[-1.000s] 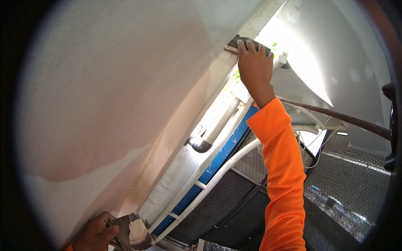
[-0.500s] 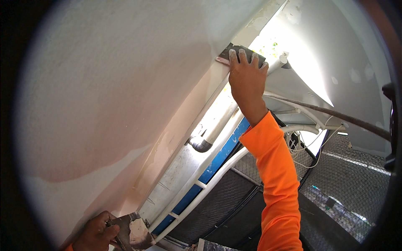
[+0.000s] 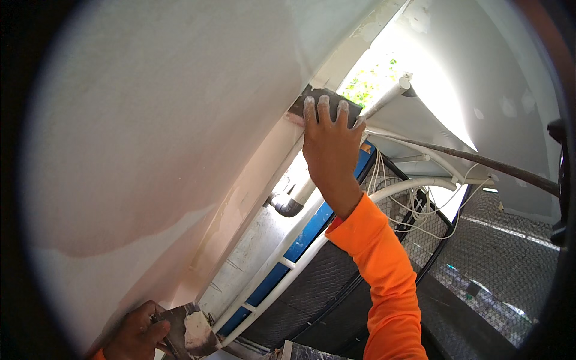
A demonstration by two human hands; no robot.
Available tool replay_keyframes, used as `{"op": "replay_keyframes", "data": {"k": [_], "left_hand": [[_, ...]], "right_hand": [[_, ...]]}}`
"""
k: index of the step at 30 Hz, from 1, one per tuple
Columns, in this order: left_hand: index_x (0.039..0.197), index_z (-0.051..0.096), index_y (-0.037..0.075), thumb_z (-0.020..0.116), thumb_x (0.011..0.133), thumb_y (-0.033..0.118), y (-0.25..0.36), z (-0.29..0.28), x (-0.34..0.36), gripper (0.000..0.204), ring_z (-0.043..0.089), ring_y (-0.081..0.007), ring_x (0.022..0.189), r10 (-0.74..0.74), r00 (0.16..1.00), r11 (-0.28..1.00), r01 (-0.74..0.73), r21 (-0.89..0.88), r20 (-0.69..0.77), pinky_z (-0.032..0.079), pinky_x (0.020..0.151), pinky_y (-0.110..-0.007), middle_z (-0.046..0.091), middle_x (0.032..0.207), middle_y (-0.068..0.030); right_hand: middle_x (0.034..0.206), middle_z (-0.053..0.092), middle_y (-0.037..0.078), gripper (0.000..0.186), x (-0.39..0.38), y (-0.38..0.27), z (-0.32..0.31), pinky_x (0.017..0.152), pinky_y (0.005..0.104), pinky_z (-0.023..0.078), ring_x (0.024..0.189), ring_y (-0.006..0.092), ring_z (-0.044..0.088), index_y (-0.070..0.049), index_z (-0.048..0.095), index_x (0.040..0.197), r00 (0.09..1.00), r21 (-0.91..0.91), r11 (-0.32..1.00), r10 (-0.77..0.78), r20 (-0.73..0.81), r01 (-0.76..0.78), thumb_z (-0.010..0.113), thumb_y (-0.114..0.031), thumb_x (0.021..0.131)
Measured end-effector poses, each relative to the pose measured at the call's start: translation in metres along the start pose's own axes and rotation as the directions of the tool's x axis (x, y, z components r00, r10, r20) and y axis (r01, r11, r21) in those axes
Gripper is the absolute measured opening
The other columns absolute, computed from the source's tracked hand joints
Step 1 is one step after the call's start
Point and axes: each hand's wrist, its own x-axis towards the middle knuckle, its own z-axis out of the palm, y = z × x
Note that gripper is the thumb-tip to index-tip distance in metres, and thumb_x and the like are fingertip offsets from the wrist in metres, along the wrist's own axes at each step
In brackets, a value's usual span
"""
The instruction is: The person scoops plaster from a bucket onto a hawk and uses a trowel to apply and smooth it along a wall edge. The person repeatedly transfers material and spreads it in short strokes, working near a window and visible piping.
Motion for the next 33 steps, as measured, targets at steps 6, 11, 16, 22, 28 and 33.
{"op": "replay_keyframes", "data": {"k": [6,11,16,22,28,33], "left_hand": [[0.118,0.049,-0.005,0.062,0.106,0.020,-0.018,-0.004,0.015,0.031,0.076,-0.0259,0.079,-0.053,0.999,0.998,0.053,0.021,-0.009,0.068,0.079,-0.043,0.071,0.094,-0.0180],[0.117,0.051,-0.004,0.065,0.104,0.022,-0.028,-0.010,0.017,0.032,0.076,-0.0260,0.078,-0.021,1.000,1.000,0.021,-0.008,0.003,0.068,0.076,-0.042,0.071,0.093,-0.0172],[0.116,0.051,-0.004,0.068,0.102,0.026,-0.029,-0.007,0.020,0.038,0.076,-0.0273,0.078,0.001,1.000,1.000,-0.001,-0.009,0.009,0.068,0.075,-0.042,0.071,0.092,-0.0159],[0.117,0.051,-0.004,0.074,0.099,0.033,-0.027,-0.007,0.020,0.047,0.077,-0.0301,0.082,-0.069,0.998,0.997,0.069,-0.035,0.000,0.069,0.077,-0.045,0.072,0.100,-0.0174],[0.119,0.056,0.007,0.066,0.108,0.033,-0.046,-0.008,0.027,0.030,0.072,-0.0132,0.075,0.051,0.994,0.997,-0.044,-0.069,0.099,0.066,0.065,-0.030,0.068,0.096,-0.0048],[0.127,0.054,0.002,0.064,0.109,0.025,-0.052,-0.015,0.030,0.031,0.074,-0.0168,0.087,-0.016,0.995,0.999,0.020,-0.035,0.095,0.067,0.077,-0.035,0.070,0.104,-0.0087]], "right_hand": [[0.147,0.059,0.013,0.052,-0.045,-0.048,-0.025,0.109,0.0660,0.044,0.137,0.0373,0.055,-0.010,0.061,0.149,0.994,0.119,0.992,-0.053,0.099,0.041,0.066,-0.025,0.099],[0.148,0.059,0.012,0.054,-0.084,-0.040,-0.050,0.105,0.0592,0.046,0.135,0.0347,0.055,-0.010,0.060,0.149,0.989,0.456,0.888,-0.119,0.083,0.068,0.066,-0.013,0.095],[0.114,0.069,0.025,0.029,0.002,0.067,0.050,0.094,0.0469,0.053,0.107,0.0388,0.068,0.005,0.063,0.130,0.868,0.832,0.515,0.489,-0.089,-0.205,0.058,-0.008,0.105],[0.125,0.074,0.027,0.040,0.088,0.156,0.133,0.100,0.0386,0.053,0.110,0.0357,0.073,0.006,0.062,0.145,0.794,0.913,0.370,0.600,-0.094,-0.172,0.061,-0.010,0.108],[0.103,0.077,0.023,0.031,0.078,0.163,0.114,0.087,0.0407,0.056,0.094,0.0333,0.075,-0.014,0.073,0.137,0.923,0.755,0.600,0.384,0.017,-0.264,0.060,-0.012,0.108],[0.105,0.076,0.024,0.032,0.014,0.133,0.078,0.089,0.0413,0.056,0.096,0.0339,0.074,-0.010,0.072,0.136,0.966,0.787,0.580,0.248,0.073,-0.209,0.057,-0.006,0.108]]}}
